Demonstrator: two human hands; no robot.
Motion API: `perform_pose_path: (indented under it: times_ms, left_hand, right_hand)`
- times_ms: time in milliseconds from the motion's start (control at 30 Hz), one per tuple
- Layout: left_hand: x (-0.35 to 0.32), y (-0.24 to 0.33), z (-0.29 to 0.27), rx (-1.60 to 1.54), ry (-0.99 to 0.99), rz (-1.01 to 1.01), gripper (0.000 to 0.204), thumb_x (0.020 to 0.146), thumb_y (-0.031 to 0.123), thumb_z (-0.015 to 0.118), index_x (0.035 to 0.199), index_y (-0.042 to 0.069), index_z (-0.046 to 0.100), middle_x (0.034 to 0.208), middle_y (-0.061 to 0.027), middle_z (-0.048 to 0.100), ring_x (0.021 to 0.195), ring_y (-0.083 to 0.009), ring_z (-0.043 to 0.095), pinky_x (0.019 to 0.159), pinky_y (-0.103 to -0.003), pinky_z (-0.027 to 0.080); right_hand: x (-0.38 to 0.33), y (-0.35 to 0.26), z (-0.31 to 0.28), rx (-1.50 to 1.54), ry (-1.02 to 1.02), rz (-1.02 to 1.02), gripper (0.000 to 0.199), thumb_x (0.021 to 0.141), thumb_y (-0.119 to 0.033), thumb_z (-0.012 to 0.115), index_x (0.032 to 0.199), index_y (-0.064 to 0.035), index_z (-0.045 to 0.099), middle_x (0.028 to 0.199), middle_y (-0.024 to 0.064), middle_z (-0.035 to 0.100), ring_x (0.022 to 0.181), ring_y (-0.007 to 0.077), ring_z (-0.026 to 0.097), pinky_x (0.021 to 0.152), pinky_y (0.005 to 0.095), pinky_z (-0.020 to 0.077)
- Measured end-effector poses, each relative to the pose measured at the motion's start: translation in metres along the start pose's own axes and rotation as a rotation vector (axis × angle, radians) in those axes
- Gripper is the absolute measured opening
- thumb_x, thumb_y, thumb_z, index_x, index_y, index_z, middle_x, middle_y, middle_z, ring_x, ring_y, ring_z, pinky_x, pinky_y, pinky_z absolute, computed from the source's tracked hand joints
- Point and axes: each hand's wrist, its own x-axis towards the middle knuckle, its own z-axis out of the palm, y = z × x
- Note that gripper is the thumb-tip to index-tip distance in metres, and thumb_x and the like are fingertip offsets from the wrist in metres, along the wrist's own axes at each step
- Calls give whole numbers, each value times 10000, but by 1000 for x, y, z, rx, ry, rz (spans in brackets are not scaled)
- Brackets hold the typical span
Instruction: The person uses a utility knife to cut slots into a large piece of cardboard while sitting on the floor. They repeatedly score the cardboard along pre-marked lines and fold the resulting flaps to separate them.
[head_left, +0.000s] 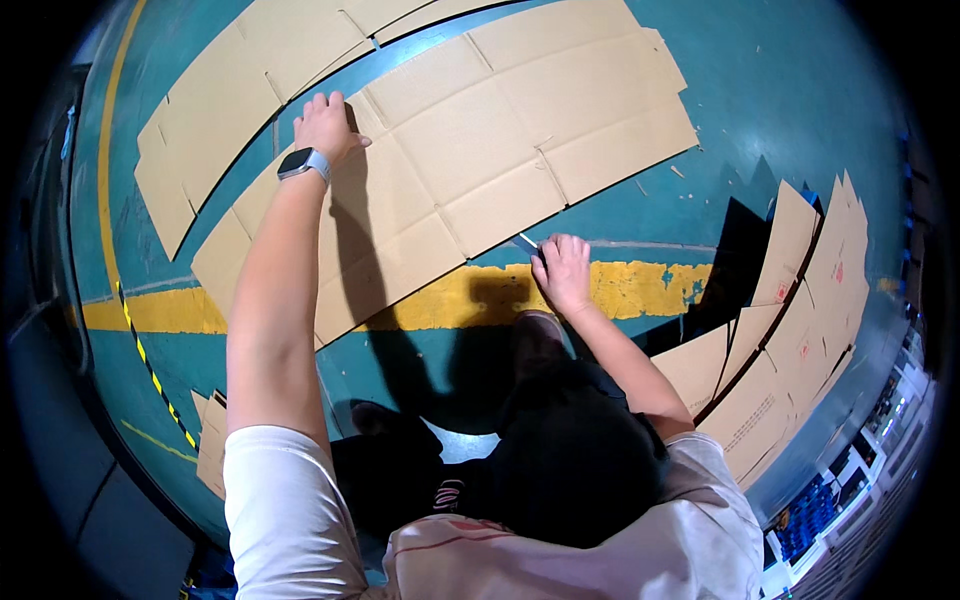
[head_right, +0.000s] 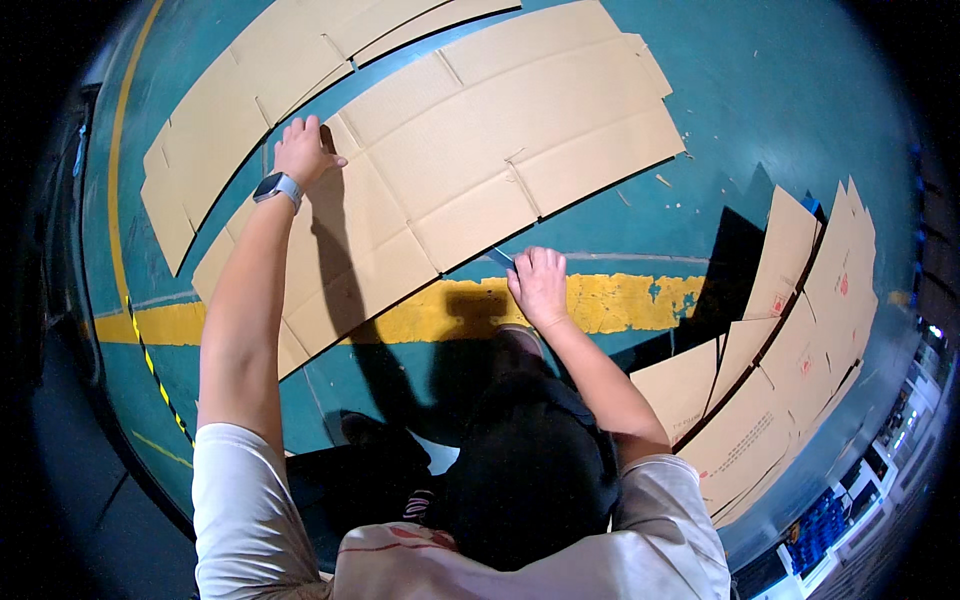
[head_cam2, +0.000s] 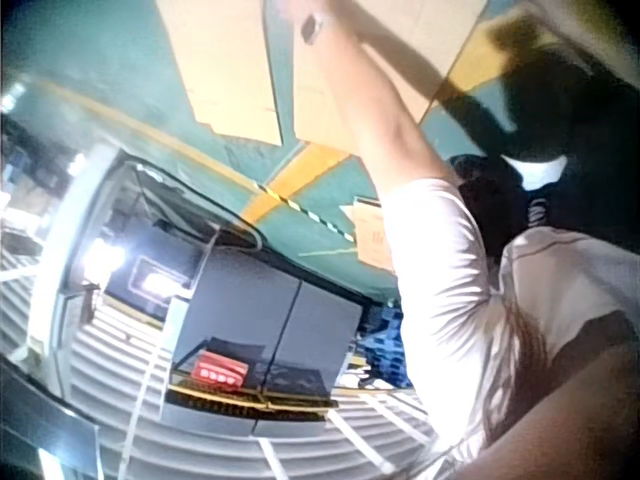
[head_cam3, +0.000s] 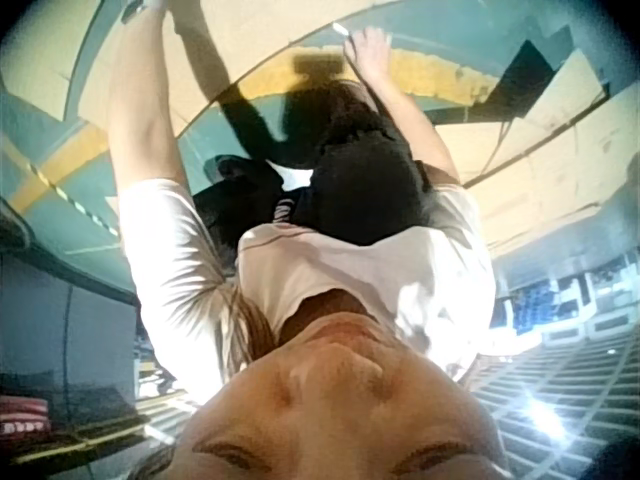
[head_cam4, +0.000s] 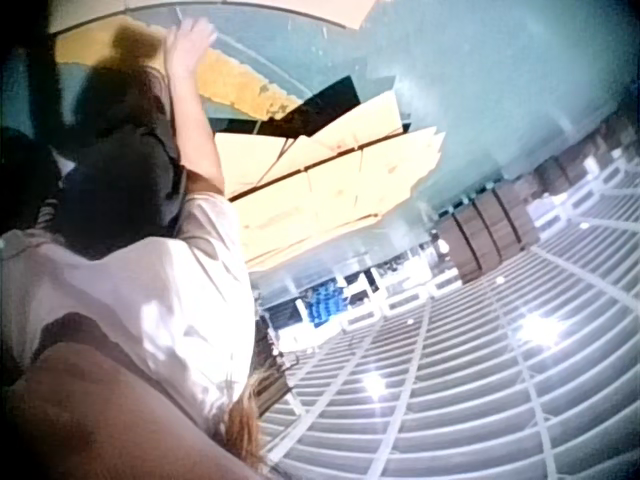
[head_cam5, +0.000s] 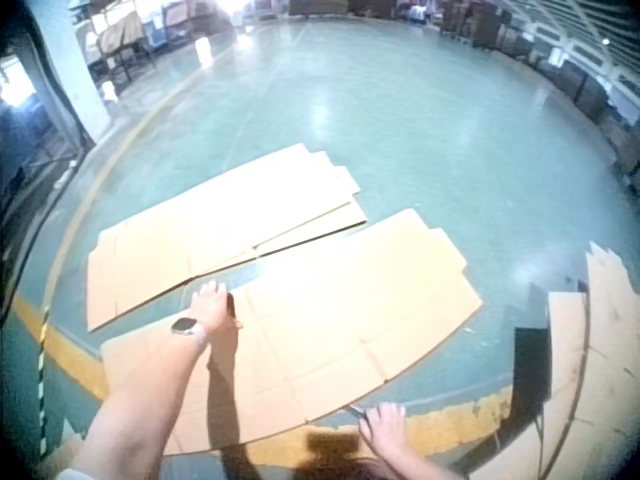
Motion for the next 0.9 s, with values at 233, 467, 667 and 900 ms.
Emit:
perform_pose_path:
  times_ms: [233,467,667,900]
  left_hand:
    - [9,2,-2,12,-39,89,665,628,293,861,1142,58,511,1171,-135,528,1143,-333,499,897,-458,457]
    - [12,0,2,-43,-69,83,654,611,240,862,1125,23,519,1169,-151,509,1152,-343,488,918,-448,479]
    - [11,-2,8,-7,-22,76,726,566,225,892,1139,34,491,1163,-150,505,1141,-339,491,915,-450,477]
    - [14,-11,0,-92,-125,114,793,503,226,924,1129,22,481,1159,-185,525,1148,-380,482,959,-428,452]
  right_hand:
    - [27,9,-16,-250,-378,-300,141,774,-130,546,838,-15,595,827,135,566,835,288,539,818,419,397]
    - [41,-1,-19,-387,-643,-328,190,799,-192,546,885,-39,620,901,128,607,933,271,551,883,454,374]
    - [43,16,-42,-39,-592,-173,113,806,-145,592,863,-54,627,906,126,605,943,287,557,851,399,448]
    - [84,48,-60,686,-585,381,148,887,-123,628,810,-22,552,730,63,533,712,155,482,690,295,425]
